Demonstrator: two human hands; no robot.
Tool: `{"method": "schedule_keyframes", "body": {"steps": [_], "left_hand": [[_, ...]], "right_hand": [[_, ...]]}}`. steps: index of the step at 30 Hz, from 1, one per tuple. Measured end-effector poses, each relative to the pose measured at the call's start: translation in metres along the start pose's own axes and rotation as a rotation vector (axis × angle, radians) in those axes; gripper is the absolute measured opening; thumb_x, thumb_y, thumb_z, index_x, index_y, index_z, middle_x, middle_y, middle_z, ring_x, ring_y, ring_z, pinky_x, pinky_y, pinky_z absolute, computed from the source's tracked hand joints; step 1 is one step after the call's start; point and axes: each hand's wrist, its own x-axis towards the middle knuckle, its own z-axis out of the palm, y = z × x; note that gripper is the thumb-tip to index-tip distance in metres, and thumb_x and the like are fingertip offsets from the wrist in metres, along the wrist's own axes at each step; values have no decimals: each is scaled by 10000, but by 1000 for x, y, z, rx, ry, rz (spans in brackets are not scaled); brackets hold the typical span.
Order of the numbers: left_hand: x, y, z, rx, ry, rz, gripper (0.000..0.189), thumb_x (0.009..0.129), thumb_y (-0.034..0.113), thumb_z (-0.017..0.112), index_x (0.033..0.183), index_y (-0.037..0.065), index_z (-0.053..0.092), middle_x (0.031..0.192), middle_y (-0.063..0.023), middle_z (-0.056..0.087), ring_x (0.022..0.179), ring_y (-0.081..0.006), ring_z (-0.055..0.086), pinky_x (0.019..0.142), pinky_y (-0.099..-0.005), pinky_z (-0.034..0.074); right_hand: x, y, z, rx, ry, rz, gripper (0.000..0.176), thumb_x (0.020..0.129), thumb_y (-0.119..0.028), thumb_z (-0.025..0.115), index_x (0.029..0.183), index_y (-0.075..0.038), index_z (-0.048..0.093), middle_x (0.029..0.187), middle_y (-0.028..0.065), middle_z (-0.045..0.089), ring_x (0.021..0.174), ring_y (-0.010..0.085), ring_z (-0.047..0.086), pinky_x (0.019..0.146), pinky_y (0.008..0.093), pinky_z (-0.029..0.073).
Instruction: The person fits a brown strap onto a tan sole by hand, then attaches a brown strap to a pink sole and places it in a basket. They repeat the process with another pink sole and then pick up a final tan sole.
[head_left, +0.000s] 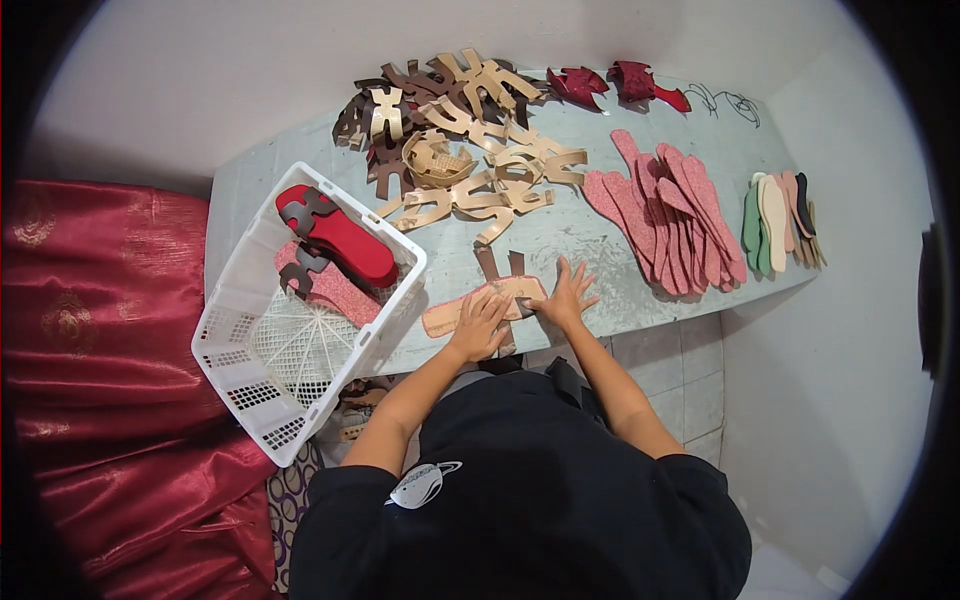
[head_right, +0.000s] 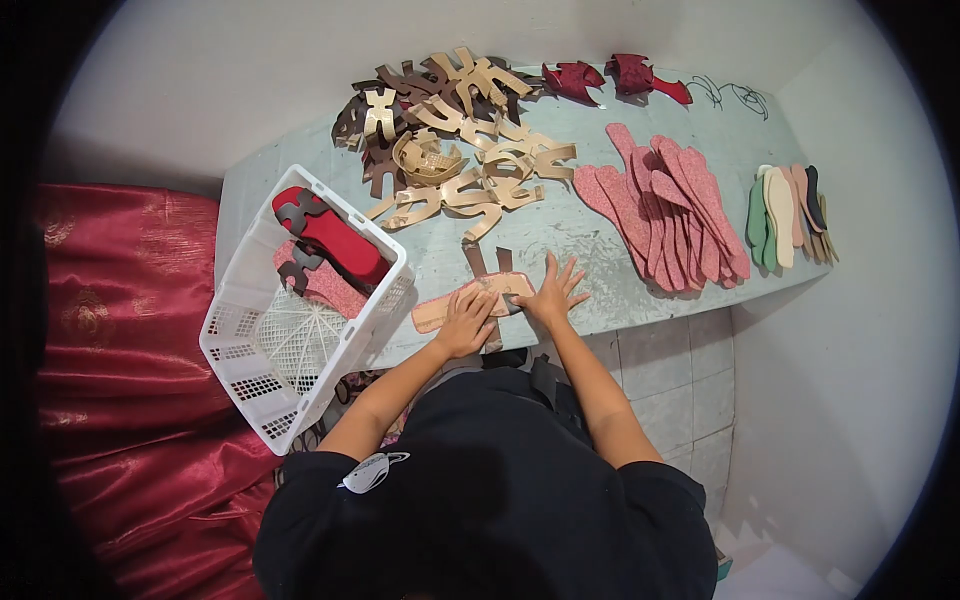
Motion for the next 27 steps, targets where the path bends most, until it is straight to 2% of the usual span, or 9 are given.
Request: {"method": "schedule_keyframes", "body": {"steps": [1,4,5,7,14,18,20,23,27], "left_hand": [[3,0,-4,-17,69,18,591,817,337,440,1344,135,267,1264,-111,392,1190,-280,315,974,-520,170],[12,5,-27,-39,13,-23,532,797,238,482,1293,97,350,1151,-94,467,1043,-262,421,903,-471,260],[17,3,-27,-35,14,-19,532,797,238,482,1293,97,350,1151,-94,467,1043,-262,421,903,-471,260],[27,-1,-26,-217,226,-45,483,774,143,505,1241,80,404,1068,-95,493,957,-270,457,856,-426,313],[71,-22,-28,-497,420,-220,484,725,45,564,1190,45,433,982,-126,548,884,-280,512,780,-349,408],[91,-25,-33,-601,353,-228,489,721,76,579,1191,73,441,1002,-104,554,932,-262,499,806,-374,377],[96,-22,-39,-188,346,-210,462,702,113,605,1150,117,489,1036,-48,563,981,-241,478,820,-411,334],[103,-20,-45,-176,190,-242,408,711,172,620,1110,154,534,1004,-37,572,1028,-212,448,857,-420,273],[112,-24,-36,-141,117,-224,381,710,158,622,1085,153,555,987,-31,577,988,-220,483,808,-419,322]], "right_hand": [[0,-4,-3,8,-43,91,1177,425,-375,828,1358,-262,119,1421,184,-73,1287,417,-96,929,672,1],[3,-11,-6,-34,-97,175,1264,418,-361,841,1371,-274,15,1417,187,-106,1287,408,-118,929,674,1],[4,-12,-6,-29,-93,175,1264,418,-361,841,1371,-274,15,1417,187,-106,1287,408,-118,929,674,1],[5,-13,-6,-16,-114,217,1274,412,-345,847,1372,-271,13,1417,184,-107,1290,399,-114,931,673,5],[-1,-20,-4,-1,-99,315,1303,445,-325,844,1365,-286,-78,1426,158,-97,1300,372,-108,921,683,46],[-1,-24,-8,-22,-109,325,1304,468,-318,836,1356,-289,-119,1429,135,-107,1303,358,-111,930,678,50],[0,-24,-9,-34,-126,323,1300,474,-320,831,1357,-282,-123,1429,129,-112,1304,352,-112,939,672,47],[-1,-24,-9,-9,-142,355,1300,474,-317,831,1357,-281,-122,1430,125,-110,1305,350,-108,939,672,56],[-4,-25,-9,-63,-87,281,1293,468,-322,830,1361,-275,-104,1433,124,-95,1307,358,-76,936,674,65]]}}
